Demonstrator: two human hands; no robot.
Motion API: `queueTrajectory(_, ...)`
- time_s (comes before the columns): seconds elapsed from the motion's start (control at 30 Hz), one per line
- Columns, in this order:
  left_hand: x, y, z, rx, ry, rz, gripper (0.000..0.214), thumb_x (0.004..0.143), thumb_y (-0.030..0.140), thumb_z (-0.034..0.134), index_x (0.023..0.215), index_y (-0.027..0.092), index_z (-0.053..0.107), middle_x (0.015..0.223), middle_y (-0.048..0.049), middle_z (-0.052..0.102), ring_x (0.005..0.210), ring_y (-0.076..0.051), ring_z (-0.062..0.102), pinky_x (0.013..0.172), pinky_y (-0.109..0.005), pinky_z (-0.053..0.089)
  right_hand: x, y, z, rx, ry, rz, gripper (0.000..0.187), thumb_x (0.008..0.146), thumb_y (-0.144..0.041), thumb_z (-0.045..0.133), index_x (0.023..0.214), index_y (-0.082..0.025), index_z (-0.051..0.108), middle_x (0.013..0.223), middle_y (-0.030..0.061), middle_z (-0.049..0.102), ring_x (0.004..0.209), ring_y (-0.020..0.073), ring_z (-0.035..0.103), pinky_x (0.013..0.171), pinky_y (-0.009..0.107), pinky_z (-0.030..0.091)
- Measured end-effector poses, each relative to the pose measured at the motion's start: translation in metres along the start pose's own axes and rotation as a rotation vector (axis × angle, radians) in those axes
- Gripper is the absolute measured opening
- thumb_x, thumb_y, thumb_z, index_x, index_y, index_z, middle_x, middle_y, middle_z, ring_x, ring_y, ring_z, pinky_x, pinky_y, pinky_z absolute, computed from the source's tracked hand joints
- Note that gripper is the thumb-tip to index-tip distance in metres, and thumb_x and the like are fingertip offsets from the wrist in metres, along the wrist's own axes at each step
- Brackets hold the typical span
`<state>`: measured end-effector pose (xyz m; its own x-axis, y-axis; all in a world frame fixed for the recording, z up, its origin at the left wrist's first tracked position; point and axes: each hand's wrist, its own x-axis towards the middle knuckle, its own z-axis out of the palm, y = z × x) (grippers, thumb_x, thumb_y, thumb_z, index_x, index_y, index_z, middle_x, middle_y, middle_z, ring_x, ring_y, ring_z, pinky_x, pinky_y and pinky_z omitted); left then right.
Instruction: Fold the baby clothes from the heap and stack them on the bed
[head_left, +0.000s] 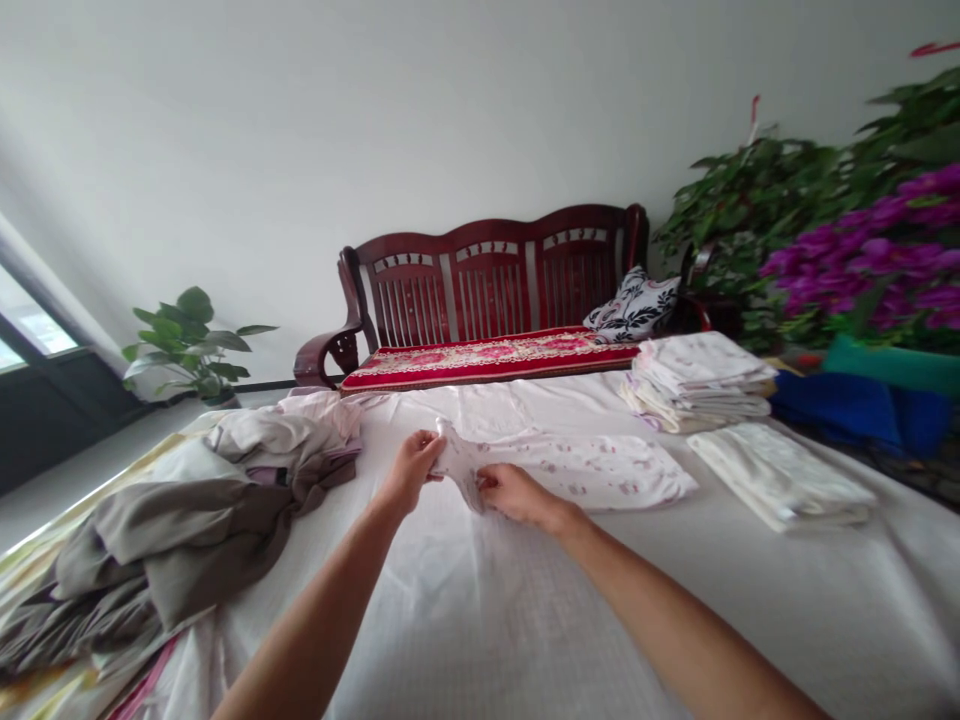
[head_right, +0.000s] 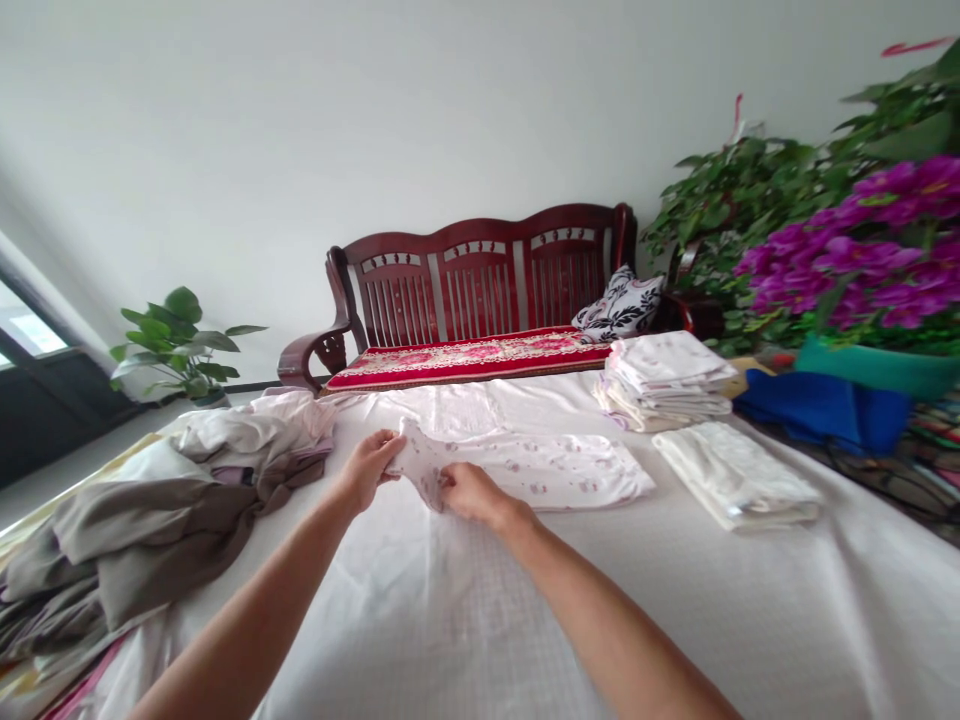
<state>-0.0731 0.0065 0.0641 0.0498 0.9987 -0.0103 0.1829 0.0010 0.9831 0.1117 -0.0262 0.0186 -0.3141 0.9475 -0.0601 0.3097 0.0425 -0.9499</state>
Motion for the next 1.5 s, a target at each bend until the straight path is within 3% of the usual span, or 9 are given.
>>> queueTrajectory(0.13,0.000,0.013,0.029,-0.164,-0.078,-0.015,0.050,0.061,0.055,0.079,0.085,0.019,0.052,0.061,0.0076,0.054,0.050,-0.007,0.054,0.046,-0.017,0.043,-0.001,-0.001,-0.006,0.111,-0.052,0.059,0.009,0.073,-0.019,0.056,0.076,-0.017,0.065,0.066,0.0000,0.064,0.060,0.0128,0.059,0.052,0.021,0.044)
queueTrajectory(0.37,0.005,0.007,0.071,-0.179,-0.145,-0.039,0.039,0.071,0.040,0.081,0.090,0.017,0.056,0.061,0.0061,0.059,0.049,-0.008,0.056,0.047,-0.019,0.046,-0.009,-0.002,-0.026,0.558,-0.145,0.232,0.017,0.079,-0.024,0.062,0.092,-0.016,0.069,0.082,0.0064,0.074,0.073,0.0162,0.071,0.066,0.025,0.056)
queueTrajectory(0.6,0.006,-0.009,0.098,-0.195,-0.187,-0.094,0.031,0.075,0.034,0.078,0.091,0.017,0.057,0.064,0.0041,0.060,0.051,-0.011,0.060,0.050,-0.022,0.049,-0.017,0.009,-0.039,0.861,-0.041,0.367,0.044,0.100,-0.045,0.035,0.101,-0.013,0.066,0.085,0.0098,0.074,0.075,0.0183,0.071,0.070,0.033,0.059)
queueTrajectory(0.7,0.004,-0.011,0.099,-0.202,-0.223,-0.112,0.027,0.080,0.035,0.073,0.092,0.016,0.059,0.069,-0.0017,0.066,0.059,-0.014,0.066,0.055,-0.024,0.052,-0.021,0.012,-0.043,0.969,-0.046,0.382,0.063,0.100,-0.062,0.024,0.108,-0.014,0.064,0.088,0.0109,0.074,0.076,0.0208,0.072,0.070,0.037,0.059)
queueTrajectory(0.77,0.005,-0.013,0.095,-0.217,-0.215,-0.094,0.024,0.083,0.034,0.067,0.097,0.016,0.060,0.075,-0.0039,0.069,0.064,-0.014,0.068,0.059,-0.025,0.054,-0.023,0.014,-0.043,1.026,-0.061,0.388,0.061,0.099,-0.062,0.030,0.110,-0.013,0.063,0.089,0.0111,0.074,0.078,0.0214,0.073,0.072,0.037,0.059)
queueTrajectory(0.9,0.014,-0.024,0.082,-0.076,-0.051,0.115,0.022,0.084,0.026,0.058,0.102,0.016,0.063,0.087,-0.0059,0.072,0.077,-0.015,0.070,0.071,-0.027,0.055,-0.025,0.017,-0.037,1.101,-0.045,0.378,0.028,0.093,-0.032,0.055,0.110,-0.011,0.063,0.089,0.0089,0.075,0.083,0.0205,0.073,0.083,0.038,0.059)
queueTrajectory(1.07,0.017,-0.044,0.073,0.040,0.014,0.212,0.024,0.082,0.021,0.053,0.099,0.017,0.069,0.099,-0.0059,0.075,0.092,-0.019,0.069,0.087,-0.032,0.055,-0.023,0.014,-0.024,1.172,-0.022,0.311,0.028,0.085,-0.016,0.056,0.111,-0.009,0.063,0.092,0.0118,0.076,0.088,0.0217,0.074,0.094,0.043,0.056)
queueTrajectory(1.3,0.017,-0.058,0.077,0.336,0.002,0.409,0.039,0.090,0.017,0.046,0.124,0.020,0.066,0.130,-0.0072,0.068,0.127,-0.024,0.058,0.113,-0.042,0.041,-0.025,0.011,-0.021,1.021,-0.018,0.327,0.022,0.085,-0.013,0.059,0.106,-0.011,0.065,0.089,0.0099,0.077,0.080,0.0174,0.073,0.087,0.034,0.057)
queueTrajectory(1.5,0.023,-0.077,0.078,0.607,-0.036,0.470,0.045,0.094,0.019,0.042,0.137,0.018,0.058,0.149,-0.0111,0.053,0.144,-0.027,0.041,0.121,-0.048,0.031,-0.038,0.010,-0.042,0.641,0.091,0.266,0.027,0.085,-0.038,0.069,0.102,-0.018,0.064,0.094,0.0070,0.075,0.081,0.0173,0.071,0.079,0.034,0.057)
